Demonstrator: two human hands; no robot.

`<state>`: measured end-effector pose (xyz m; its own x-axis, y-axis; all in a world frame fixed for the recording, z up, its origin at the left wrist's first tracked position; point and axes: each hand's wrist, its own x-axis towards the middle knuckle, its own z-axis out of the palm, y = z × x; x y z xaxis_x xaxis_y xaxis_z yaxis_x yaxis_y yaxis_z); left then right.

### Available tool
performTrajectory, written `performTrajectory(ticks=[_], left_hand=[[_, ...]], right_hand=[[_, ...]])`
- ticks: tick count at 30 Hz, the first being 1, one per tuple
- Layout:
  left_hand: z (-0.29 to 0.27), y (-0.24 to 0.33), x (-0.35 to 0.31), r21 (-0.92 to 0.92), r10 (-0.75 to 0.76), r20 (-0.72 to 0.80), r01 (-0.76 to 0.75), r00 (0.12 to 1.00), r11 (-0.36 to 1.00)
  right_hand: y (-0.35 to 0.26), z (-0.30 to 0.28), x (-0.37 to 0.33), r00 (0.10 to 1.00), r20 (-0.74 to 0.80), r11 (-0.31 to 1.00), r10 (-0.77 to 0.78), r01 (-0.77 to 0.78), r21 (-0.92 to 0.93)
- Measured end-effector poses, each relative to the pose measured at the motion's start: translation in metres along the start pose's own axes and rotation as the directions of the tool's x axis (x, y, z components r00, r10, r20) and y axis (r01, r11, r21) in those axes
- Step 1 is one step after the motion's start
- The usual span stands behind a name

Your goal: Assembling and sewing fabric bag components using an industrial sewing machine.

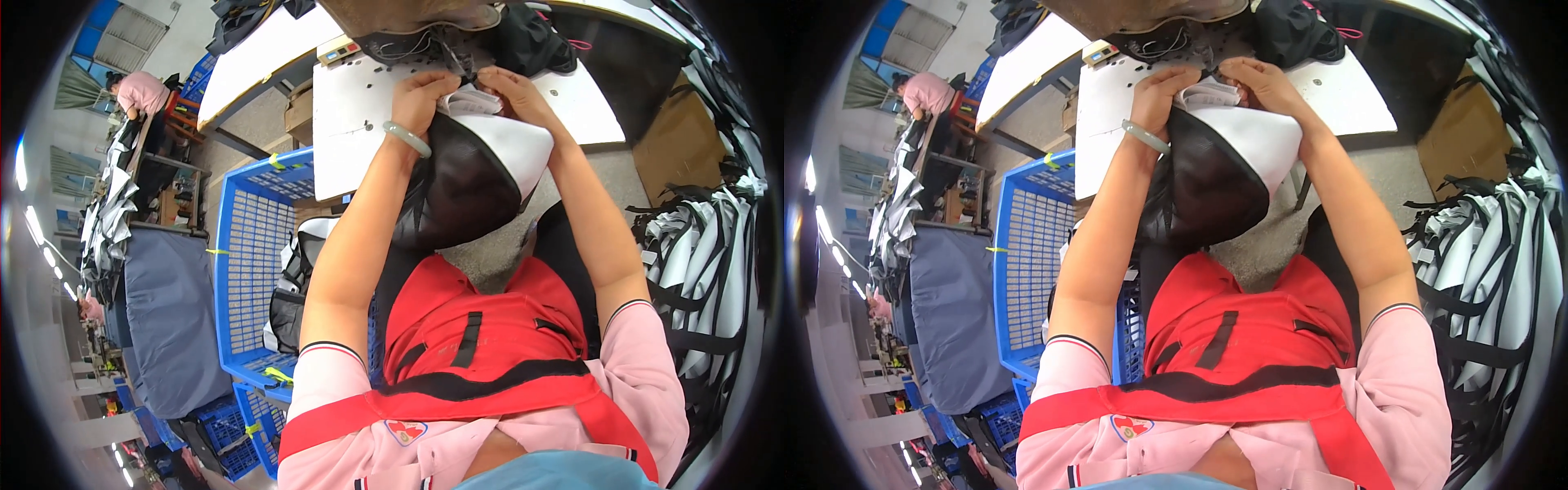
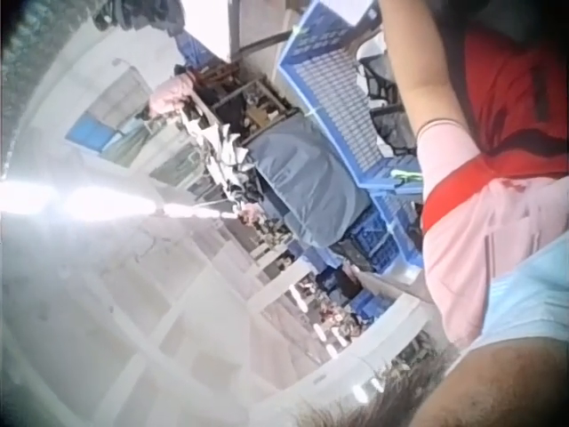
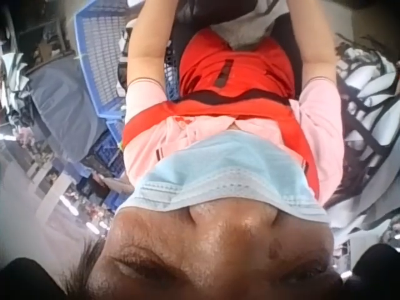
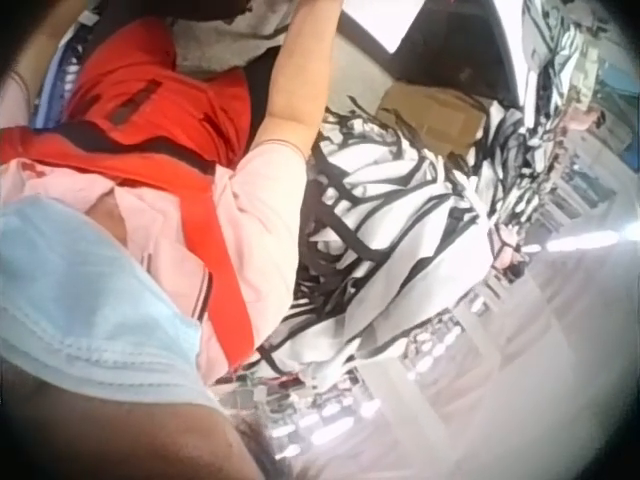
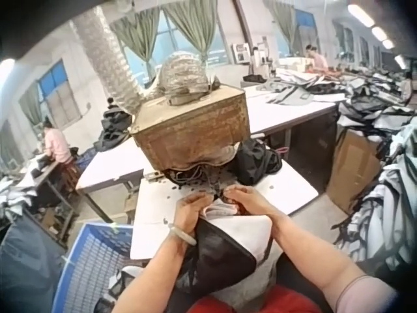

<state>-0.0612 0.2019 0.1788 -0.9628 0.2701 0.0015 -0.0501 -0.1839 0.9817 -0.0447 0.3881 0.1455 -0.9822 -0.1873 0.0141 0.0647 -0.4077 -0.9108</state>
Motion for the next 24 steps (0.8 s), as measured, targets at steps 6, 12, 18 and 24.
performTrajectory(ticks=[6, 12, 18, 24], left_hand=[[-0.005, 0.001, 0.001, -0.029, -0.012, 0.003, 0.012, 1.000, 1.000], [-0.005, -0.001, 0.004, -0.041, 0.006, 0.002, -0.006, 1.000, 0.999], [-0.003, -0.004, 0.007, -0.056, 0.027, -0.006, -0.027, 1.000, 0.998], [-0.007, -0.002, 0.010, -0.057, 0.001, -0.035, -0.003, 0.999, 0.998]], right_hand=[[-0.010, 0.016, -0.009, 0.999, -0.050, 1.000, 0.021, -0.022, -0.011], [-0.014, 0.015, -0.006, 0.996, -0.084, 0.997, 0.012, -0.018, -0.077], [-0.005, 0.010, -0.013, 0.992, -0.124, 1.000, -0.009, 0.010, 0.004], [-0.010, 0.002, -0.024, 0.968, -0.244, 0.998, -0.053, 0.041, -0.055]])
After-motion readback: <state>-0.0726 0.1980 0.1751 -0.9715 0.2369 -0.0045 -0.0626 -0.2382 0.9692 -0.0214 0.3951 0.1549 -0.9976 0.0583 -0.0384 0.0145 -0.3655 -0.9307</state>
